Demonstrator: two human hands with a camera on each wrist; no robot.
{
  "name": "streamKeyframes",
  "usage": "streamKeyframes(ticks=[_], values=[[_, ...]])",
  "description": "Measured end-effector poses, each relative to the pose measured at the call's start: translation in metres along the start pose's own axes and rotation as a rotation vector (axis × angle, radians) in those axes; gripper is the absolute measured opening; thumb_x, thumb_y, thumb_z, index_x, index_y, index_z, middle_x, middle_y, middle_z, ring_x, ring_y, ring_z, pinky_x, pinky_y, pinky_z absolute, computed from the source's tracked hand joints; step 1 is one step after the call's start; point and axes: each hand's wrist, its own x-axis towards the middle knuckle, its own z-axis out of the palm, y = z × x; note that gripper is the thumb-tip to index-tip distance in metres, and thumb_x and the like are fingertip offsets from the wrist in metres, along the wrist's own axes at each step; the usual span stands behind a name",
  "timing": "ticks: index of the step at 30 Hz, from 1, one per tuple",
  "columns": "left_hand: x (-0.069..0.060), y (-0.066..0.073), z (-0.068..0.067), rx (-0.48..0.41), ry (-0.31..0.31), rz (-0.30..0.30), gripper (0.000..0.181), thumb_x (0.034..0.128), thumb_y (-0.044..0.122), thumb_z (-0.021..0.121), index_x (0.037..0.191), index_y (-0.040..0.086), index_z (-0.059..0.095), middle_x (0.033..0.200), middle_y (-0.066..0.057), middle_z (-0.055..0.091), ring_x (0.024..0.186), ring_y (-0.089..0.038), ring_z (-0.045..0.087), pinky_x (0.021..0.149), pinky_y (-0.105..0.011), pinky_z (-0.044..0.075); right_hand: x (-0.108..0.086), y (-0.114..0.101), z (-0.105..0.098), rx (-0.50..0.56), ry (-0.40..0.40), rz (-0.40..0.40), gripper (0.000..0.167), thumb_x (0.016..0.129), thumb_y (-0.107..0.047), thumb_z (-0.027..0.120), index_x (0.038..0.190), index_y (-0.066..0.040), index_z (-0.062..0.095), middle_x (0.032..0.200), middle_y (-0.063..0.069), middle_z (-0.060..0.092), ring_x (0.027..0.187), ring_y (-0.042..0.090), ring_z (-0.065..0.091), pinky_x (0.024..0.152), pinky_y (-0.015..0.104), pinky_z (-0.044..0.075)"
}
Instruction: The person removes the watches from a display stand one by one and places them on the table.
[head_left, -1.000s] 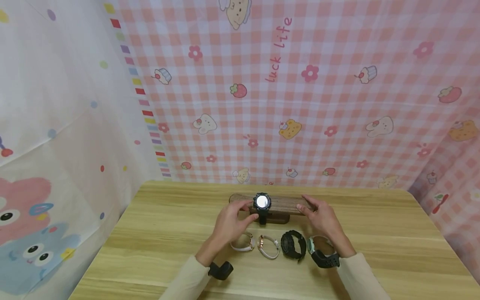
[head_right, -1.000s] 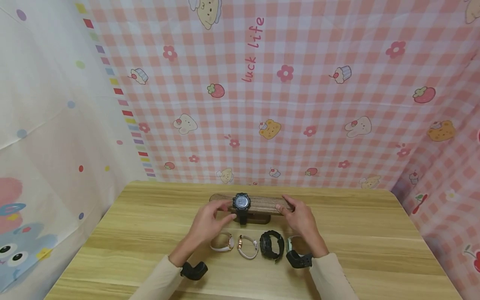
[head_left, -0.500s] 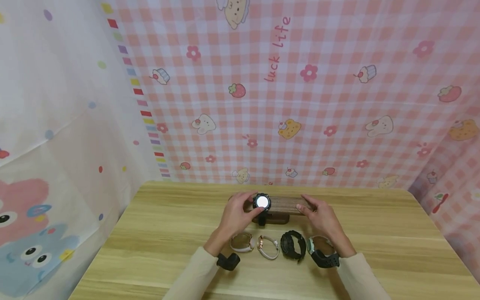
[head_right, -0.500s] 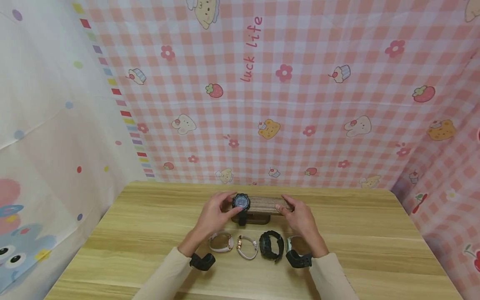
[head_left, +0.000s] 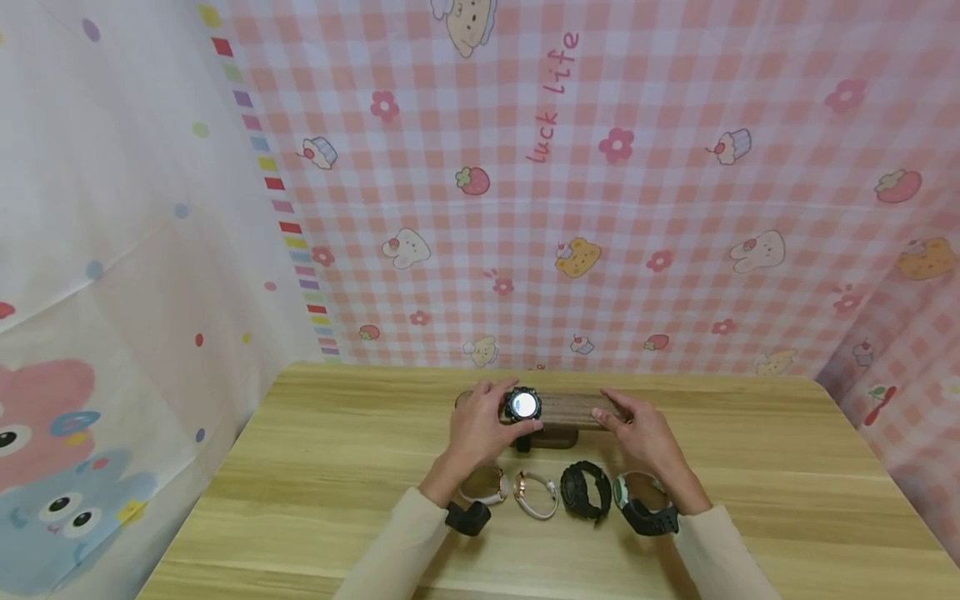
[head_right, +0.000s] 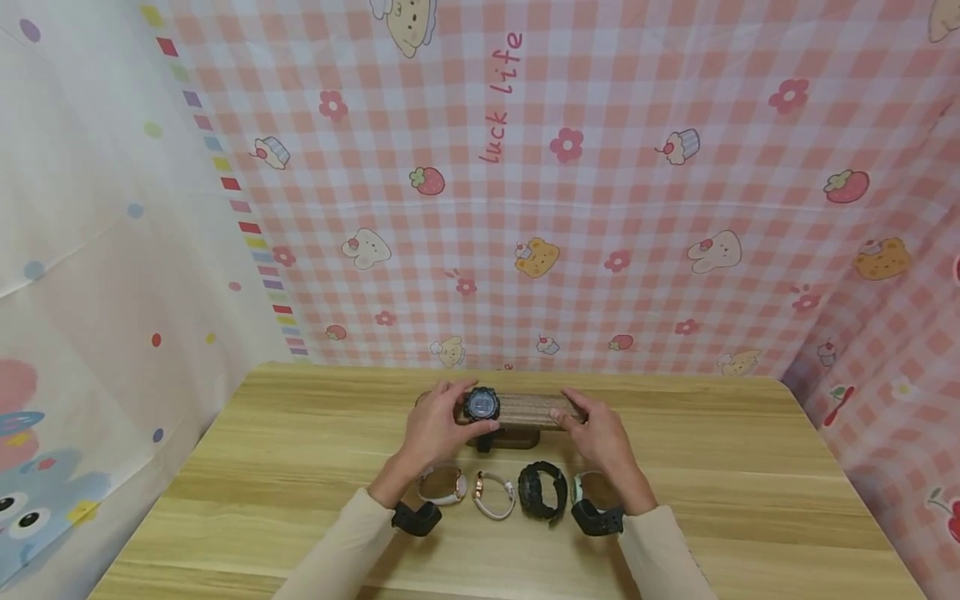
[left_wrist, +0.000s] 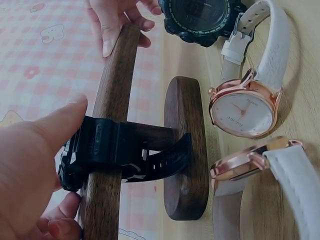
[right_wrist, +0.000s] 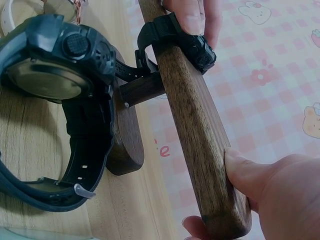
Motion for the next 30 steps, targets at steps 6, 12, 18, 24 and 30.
streamKeyframes(ticks=[6,12,18,24,30], values=[[-0.0012,-0.0008,0.0024,0.007,0.046,0.022,0.072,0.0752,0.056,0.08,0.135,0.02,0.061,0.098,-0.002,0.056,0.079,-0.014,0.05,0.068,-0.03,0.041,0.0,0.0005,0.0002,-0.001,-0.001,-0.004,0.056,0.1,-0.036,0.06,0.147,-0.009,0.047,0.143,0.029,0.048,0.117,0.043,0.057,0.095,0.06,0.045],[-0.0024,-0.0013,0.003,-0.015,0.094,0.047,0.068,0.074,0.053,0.082,0.13,0.02,0.065,0.096,-0.002,0.056,0.079,-0.015,0.052,0.068,-0.031,0.043,0.0002,0.0004,0.0004,0.005,-0.004,-0.004,0.056,0.1,-0.038,0.059,0.147,-0.01,0.047,0.143,0.028,0.048,0.124,0.046,0.053,0.096,0.061,0.045],[-0.0028,-0.0012,0.0033,-0.008,0.104,0.054,0.067,0.073,0.053,0.083,0.13,0.022,0.065,0.096,-0.002,0.057,0.082,-0.017,0.055,0.069,-0.032,0.045,0.0009,0.0006,0.0005,0.006,-0.003,0.003,0.056,0.099,-0.038,0.06,0.147,-0.009,0.048,0.142,0.029,0.049,0.111,0.039,0.059,0.088,0.053,0.048],[-0.0033,-0.0006,0.0024,-0.022,0.093,0.043,0.067,0.073,0.051,0.084,0.13,0.02,0.065,0.098,-0.003,0.058,0.084,-0.019,0.056,0.07,-0.035,0.047,0.0009,0.0016,0.0007,0.005,-0.007,0.008,0.056,0.1,-0.038,0.059,0.147,-0.01,0.048,0.142,0.028,0.05,0.107,0.036,0.06,0.085,0.05,0.049],[-0.003,-0.0002,0.0005,-0.029,0.097,0.039,0.067,0.0724,0.049,0.085,0.129,0.02,0.065,0.095,-0.002,0.057,0.084,-0.019,0.056,0.071,-0.036,0.049,0.0012,0.0007,0.0003,0.0,-0.003,0.01,0.055,0.099,-0.037,0.06,0.146,-0.01,0.049,0.14,0.029,0.051,0.097,0.031,0.06,0.081,0.047,0.049]])
